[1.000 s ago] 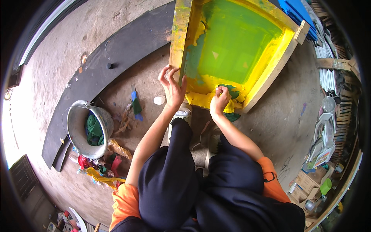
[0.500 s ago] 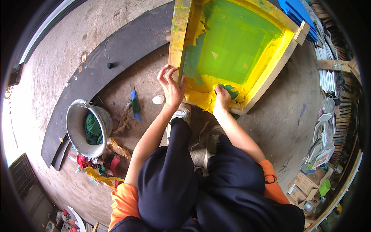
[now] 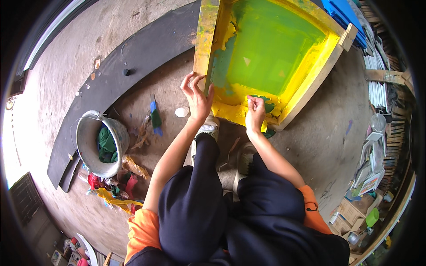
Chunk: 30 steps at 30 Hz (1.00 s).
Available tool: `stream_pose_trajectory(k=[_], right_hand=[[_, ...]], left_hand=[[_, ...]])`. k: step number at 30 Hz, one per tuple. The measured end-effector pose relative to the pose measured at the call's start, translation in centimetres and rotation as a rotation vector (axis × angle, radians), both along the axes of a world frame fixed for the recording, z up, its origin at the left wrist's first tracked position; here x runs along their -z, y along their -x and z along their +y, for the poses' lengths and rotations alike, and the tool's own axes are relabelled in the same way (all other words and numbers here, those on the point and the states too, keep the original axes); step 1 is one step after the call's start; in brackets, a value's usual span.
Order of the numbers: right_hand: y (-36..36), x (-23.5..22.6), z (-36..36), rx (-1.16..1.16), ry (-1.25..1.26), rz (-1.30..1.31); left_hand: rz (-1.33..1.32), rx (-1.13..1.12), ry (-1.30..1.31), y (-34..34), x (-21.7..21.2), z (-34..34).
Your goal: The person scrapes yellow paint from the edges of a wooden frame using a small tool. They repeatedly remove chunks of paint and place them on the floor.
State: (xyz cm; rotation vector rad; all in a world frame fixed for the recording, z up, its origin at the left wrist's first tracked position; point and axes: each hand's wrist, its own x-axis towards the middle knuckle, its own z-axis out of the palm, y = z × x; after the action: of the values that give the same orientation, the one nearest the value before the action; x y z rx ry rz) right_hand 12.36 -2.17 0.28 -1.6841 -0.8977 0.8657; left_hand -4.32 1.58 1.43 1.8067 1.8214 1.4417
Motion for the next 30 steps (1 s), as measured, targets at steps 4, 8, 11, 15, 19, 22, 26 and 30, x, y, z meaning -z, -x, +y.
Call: stream_pose_trajectory(k=[4, 8, 11, 15, 19, 22, 26, 30], right_hand=[[-1.0, 0.0, 0.7, 0.017, 0.103, 0.176], [-0.3, -0.6, 1.0, 0.063, 0.189, -0.073], [0.0, 0.2, 1.1, 0.009, 0.182, -0.219], [-0.7, 0.8, 1.7, 0.007, 0.192, -0.282], [-1.3, 0.7, 1.6, -0.050, 0.316, -0.094], [-1.2, 0.8, 1.0, 0.039, 0.371, 0.317], [-1.4, 0.1, 0.6, 0.096, 0.426, 0.506], [-1.8, 0.3, 0.8, -0.021, 0.461, 0.533]], left_hand=[[-0.007, -0.016, 0.005, -0.1, 0.1, 0.1], [-0.017, -0.001, 0.012, 0.1, 0.0, 0.0], [-0.020, -0.001, 0.016, -0.1, -0.1, 0.1], [-0.015, -0.012, 0.019, -0.3, 0.0, 0.1], [-0.025, -0.015, 0.012, -0.1, 0.3, 0.0], [-0.005, -0.017, 0.015, -0.2, 0.3, 0.1], [-0.011, 0.005, 0.013, 0.1, 0.1, 0.1], [-0.022, 0.000, 0.015, 0.0, -0.1, 0.1]])
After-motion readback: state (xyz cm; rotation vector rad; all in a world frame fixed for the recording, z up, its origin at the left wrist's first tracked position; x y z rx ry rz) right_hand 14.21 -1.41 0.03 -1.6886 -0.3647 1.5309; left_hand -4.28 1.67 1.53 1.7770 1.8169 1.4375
